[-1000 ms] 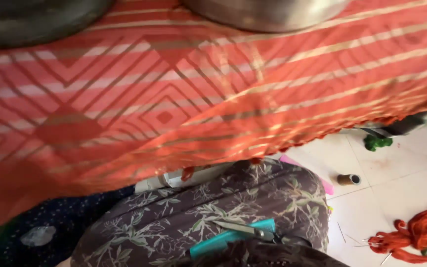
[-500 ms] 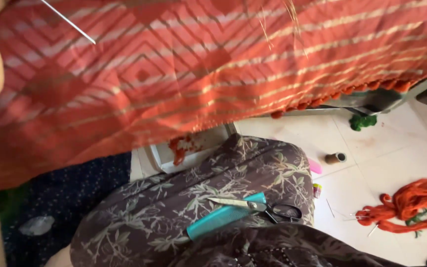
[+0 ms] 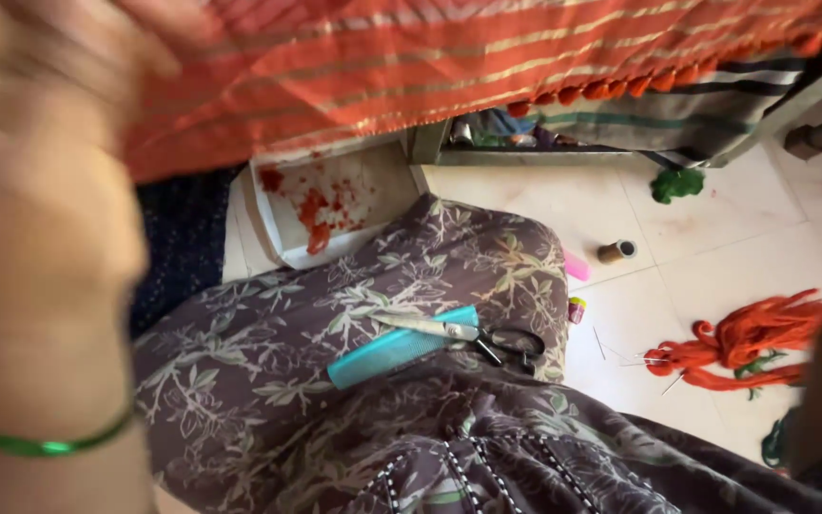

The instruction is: Attaching decorative tassels to the edge of a fabric.

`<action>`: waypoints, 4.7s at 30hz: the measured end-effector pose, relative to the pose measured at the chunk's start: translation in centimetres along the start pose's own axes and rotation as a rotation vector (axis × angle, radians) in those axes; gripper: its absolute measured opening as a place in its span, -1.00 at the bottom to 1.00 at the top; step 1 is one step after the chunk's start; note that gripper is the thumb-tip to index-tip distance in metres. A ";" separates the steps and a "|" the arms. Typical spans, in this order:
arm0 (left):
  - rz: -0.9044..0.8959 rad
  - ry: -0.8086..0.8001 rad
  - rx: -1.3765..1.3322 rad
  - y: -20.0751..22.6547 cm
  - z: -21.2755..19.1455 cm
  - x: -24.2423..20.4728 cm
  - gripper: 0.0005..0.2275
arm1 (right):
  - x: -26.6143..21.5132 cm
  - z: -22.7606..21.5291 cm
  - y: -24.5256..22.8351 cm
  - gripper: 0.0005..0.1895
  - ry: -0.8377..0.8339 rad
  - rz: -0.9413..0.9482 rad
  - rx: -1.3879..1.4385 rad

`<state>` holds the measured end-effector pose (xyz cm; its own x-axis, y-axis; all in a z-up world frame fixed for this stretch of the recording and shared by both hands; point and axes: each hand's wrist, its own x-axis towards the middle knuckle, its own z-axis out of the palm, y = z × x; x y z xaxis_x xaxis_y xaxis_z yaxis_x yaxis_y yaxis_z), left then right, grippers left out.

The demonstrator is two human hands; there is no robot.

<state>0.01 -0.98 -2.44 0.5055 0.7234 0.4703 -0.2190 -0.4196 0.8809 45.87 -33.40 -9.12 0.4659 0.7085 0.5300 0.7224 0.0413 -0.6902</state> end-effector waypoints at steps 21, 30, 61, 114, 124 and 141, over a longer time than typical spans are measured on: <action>-0.631 0.086 -0.767 -25.3 8.5 -8.1 -0.87 | -4.5 31.8 -4.8 -0.74 -0.428 0.451 0.384; -0.601 0.169 -0.765 -27.0 11.7 -7.2 -0.89 | -5.0 30.5 -4.8 -0.68 -0.373 0.356 0.682; -0.525 -0.462 -1.080 -18.6 24.7 1.9 -0.67 | -15.1 21.5 3.9 -0.81 -0.454 -0.126 -0.470; -0.673 -0.116 -0.344 -26.1 6.6 -14.2 -0.80 | -39.9 7.7 22.8 -0.79 -0.234 0.987 -0.982; -0.689 -0.128 -0.364 -26.3 8.1 -13.6 -0.80 | -43.0 0.3 28.8 -0.64 -0.056 0.727 -1.003; -0.457 -0.211 0.100 -24.3 11.5 -14.4 -0.83 | -40.6 -4.2 36.3 -0.85 0.521 0.766 -0.589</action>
<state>7.66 -7.50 -31.23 0.6907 0.7231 0.0085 0.1394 -0.1447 0.9796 55.31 -63.66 -53.64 0.9537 0.0125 0.3006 0.2160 -0.7239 -0.6553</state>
